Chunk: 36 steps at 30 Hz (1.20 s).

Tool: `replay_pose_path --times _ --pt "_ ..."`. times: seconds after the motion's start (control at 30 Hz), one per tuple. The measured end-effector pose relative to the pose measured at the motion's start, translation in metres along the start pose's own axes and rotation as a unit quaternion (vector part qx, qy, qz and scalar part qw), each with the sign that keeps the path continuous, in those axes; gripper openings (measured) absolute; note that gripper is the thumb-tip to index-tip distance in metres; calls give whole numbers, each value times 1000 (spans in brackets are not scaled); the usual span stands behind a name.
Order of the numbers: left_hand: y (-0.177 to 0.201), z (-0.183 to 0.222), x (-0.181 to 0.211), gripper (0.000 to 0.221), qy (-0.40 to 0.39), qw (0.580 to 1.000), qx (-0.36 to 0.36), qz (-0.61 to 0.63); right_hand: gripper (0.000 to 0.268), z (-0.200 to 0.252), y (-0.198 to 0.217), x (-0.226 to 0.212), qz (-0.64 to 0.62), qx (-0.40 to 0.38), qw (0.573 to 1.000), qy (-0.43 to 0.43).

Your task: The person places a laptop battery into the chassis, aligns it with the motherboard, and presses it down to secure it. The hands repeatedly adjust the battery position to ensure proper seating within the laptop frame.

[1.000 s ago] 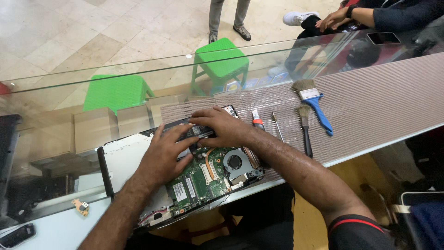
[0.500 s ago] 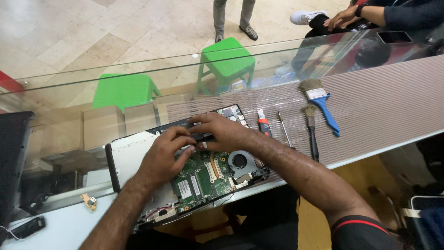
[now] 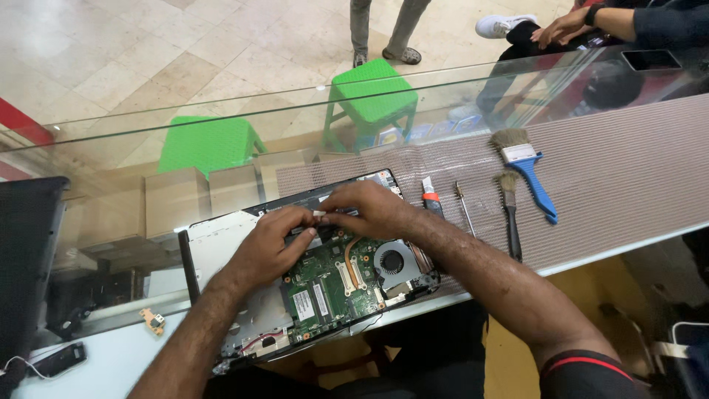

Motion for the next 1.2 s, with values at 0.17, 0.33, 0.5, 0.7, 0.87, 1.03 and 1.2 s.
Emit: replay_pose_path --times 0.17,0.33,0.5,0.7,0.87,1.03,1.2 --pt "6 0 14 25 22 999 -7 28 13 -2 -5 4 15 -14 1000 10" --pt "3 0 7 23 9 998 36 -44 12 -3 -5 2 37 -34 998 21" --pt "4 7 -13 25 -21 995 35 -89 49 -2 3 28 157 -92 982 -41" --pt "5 13 -37 85 13 974 18 -225 48 -4 -3 47 196 -122 970 -74" --pt "2 11 -45 83 24 961 -18 -276 51 -2 -2 45 175 -157 964 -123" --pt "-1 10 -57 72 34 948 -11 -315 58 -2 -8 51 197 -139 968 -66" --pt "1 7 -50 69 40 970 -12 -241 58 -1 -7 55 199 -131 969 -61"
Point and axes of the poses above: each hand's wrist, its own z-axis away from the middle knuckle, its own y-axis out of the back of the hand, x = y × z, the point moved 4 cm from there along -z, towards the middle knuckle, and after that the axes turned 2 degrees about x, right-handed, at the moved point
